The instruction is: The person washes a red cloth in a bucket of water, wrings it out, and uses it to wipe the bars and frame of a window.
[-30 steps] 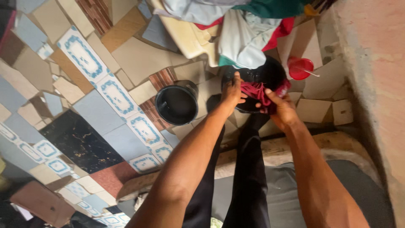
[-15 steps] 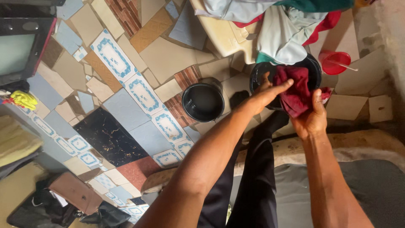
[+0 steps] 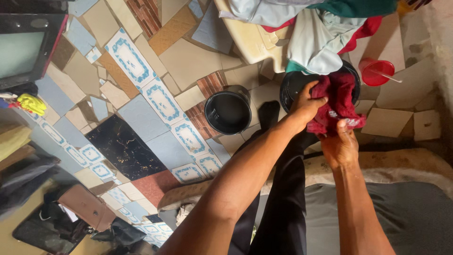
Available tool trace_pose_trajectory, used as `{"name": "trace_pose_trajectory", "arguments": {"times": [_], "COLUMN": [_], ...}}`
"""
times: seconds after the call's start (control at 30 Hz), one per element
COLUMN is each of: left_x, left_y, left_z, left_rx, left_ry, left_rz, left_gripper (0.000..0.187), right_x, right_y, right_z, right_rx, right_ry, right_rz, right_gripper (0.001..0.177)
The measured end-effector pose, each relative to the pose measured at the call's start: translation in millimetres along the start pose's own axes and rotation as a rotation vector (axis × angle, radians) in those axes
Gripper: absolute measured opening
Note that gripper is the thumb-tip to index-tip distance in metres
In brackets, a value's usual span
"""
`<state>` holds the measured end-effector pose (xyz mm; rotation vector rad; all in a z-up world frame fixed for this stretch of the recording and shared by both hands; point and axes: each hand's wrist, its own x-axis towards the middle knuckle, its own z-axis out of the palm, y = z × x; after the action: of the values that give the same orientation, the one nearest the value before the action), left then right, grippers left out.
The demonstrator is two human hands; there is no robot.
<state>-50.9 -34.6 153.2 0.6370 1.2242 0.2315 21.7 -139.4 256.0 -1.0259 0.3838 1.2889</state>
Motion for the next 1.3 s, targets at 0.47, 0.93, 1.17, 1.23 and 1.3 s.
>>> {"name": "trace_pose_trajectory", "arguments": {"times": [0.47,0.93,1.17,1.23,1.3], "left_x": [-22.7,-14.3,-12.2,-21.7,-31.2], "left_y": [26.0,7.2,53.7,72.1,89.4], "left_z": [15.2,21.3,-24.1,-31.6,-33.1], "left_rx": [0.105,0.271,0.457,0.54,0.303], "left_ry": [-0.031,-0.281,-0.263,-0.277,-0.488], "left_rz": [0.04,0.368,0.453,0.408,0.33], "left_gripper": [0.089,0.078,0.064,0.057,0.049], "right_x": [1.8,4.4,26.3,27.6,23.1], "right_y": [11.9,-26.7,-29.6,-30.5,-38.5], "right_z": [-44.4,-34.3,-32.1,-27.8,-18.4], "right_rx": [-0.375,0.076,-0.263,-0.282,-0.312], "right_ry": [0.2,-0.023,0.166,0.158,0.166], "right_rz": [0.13,0.014,-0.038,-0.09,-0.071], "right_gripper": [0.051,0.046,0.028,0.018,0.017]}}
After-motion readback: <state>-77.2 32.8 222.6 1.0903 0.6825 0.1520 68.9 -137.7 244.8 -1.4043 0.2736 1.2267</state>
